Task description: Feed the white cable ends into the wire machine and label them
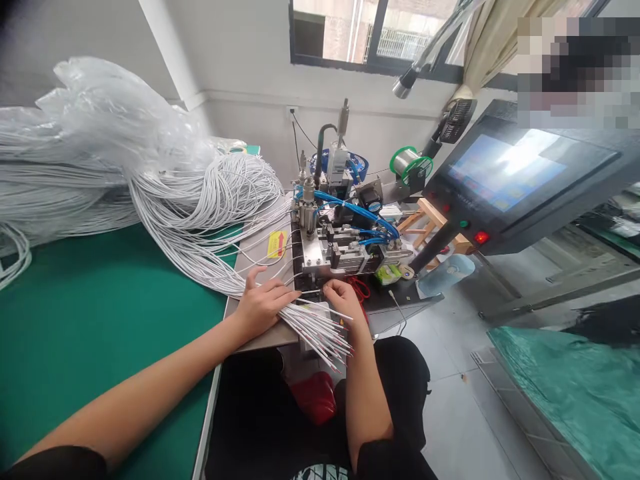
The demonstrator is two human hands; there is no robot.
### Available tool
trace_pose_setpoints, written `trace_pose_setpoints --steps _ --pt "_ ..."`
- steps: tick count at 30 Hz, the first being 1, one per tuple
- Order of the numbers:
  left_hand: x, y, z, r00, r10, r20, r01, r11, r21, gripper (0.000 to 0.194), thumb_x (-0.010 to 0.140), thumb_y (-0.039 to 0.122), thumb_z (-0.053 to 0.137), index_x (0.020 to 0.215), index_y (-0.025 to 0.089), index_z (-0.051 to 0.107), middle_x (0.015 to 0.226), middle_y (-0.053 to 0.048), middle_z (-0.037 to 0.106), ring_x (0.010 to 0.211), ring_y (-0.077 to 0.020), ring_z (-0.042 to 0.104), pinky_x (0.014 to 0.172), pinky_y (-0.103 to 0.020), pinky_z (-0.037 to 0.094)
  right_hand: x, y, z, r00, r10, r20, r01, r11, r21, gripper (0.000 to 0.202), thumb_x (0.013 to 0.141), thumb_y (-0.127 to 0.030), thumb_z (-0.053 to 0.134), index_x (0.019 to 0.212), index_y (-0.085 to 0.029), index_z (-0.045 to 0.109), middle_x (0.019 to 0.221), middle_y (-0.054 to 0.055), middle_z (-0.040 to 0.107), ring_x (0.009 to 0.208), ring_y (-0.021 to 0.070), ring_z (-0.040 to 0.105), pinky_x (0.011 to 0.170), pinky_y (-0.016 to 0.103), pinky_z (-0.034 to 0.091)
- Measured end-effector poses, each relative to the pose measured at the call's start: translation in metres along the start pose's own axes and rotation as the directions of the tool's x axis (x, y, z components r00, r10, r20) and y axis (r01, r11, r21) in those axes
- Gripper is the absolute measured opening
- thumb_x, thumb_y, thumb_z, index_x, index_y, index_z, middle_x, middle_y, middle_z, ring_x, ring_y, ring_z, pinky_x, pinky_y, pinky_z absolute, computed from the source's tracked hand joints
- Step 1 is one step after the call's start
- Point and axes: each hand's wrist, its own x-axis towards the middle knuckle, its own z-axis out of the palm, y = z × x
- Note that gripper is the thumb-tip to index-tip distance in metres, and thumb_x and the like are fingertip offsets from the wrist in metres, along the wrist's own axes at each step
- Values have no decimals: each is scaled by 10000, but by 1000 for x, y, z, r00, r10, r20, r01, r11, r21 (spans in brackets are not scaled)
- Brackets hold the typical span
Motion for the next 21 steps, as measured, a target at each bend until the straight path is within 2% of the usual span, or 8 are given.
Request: trace_pose_setpoints --steps 6,10,12,14,16,21 --pt "2 -2 1 997 8 73 -6 1000 -27 407 709 15 486 1021 218 652 866 -12 720 850 -189 622 1024 -499 253 0 10 7 997 69 -34 -63 986 157 338 744 -453 632 597 -191 478 567 -51 382 540 101 326 517 240 277" --pt "2 -3 2 997 -2 80 5 999 -40 404 691 38 521 1026 213 665 913 -24 721 895 -210 625 1015 -506 274 -8 15 -1 997 63 -42 -57 990 128 434 775 -558 628 595 -182 511 562 -37 431 541 105 370 527 243 311" --pt "1 -3 3 996 -21 83 24 999 -35 384 697 52 540 1029 195 671 950 -41 721 912 -218 629 1000 -496 301 -17 17 -13 996 90 6 -90 992 92 505 808 -628 566 605 -166 558 559 -12 485 527 107 385 508 244 307" --pt "0 -3 4 997 -45 68 47 999 -23 334 708 77 560 1001 185 680 1052 -68 711 970 -239 624 991 -500 310 -30 16 -28 988 117 102 -124 990 69 585 824 -689 494 631 -148 606 553 10 518 495 101 371 472 240 281" --pt "0 -4 3 999 -39 34 40 999 -16 289 726 79 560 958 196 687 1143 -69 691 1027 -248 615 1001 -502 299 -45 10 -42 975 106 194 -117 992 43 594 815 -699 504 670 -139 640 578 20 542 498 100 388 469 236 298" --pt "1 -3 -4 998 68 -2 -68 997 -47 362 814 18 474 1029 235 668 1031 3 722 925 -158 649 1036 -433 279 -74 -21 -56 928 127 350 -96 990 -107 376 774 -526 682 710 -156 678 640 24 593 605 146 513 557 259 426"
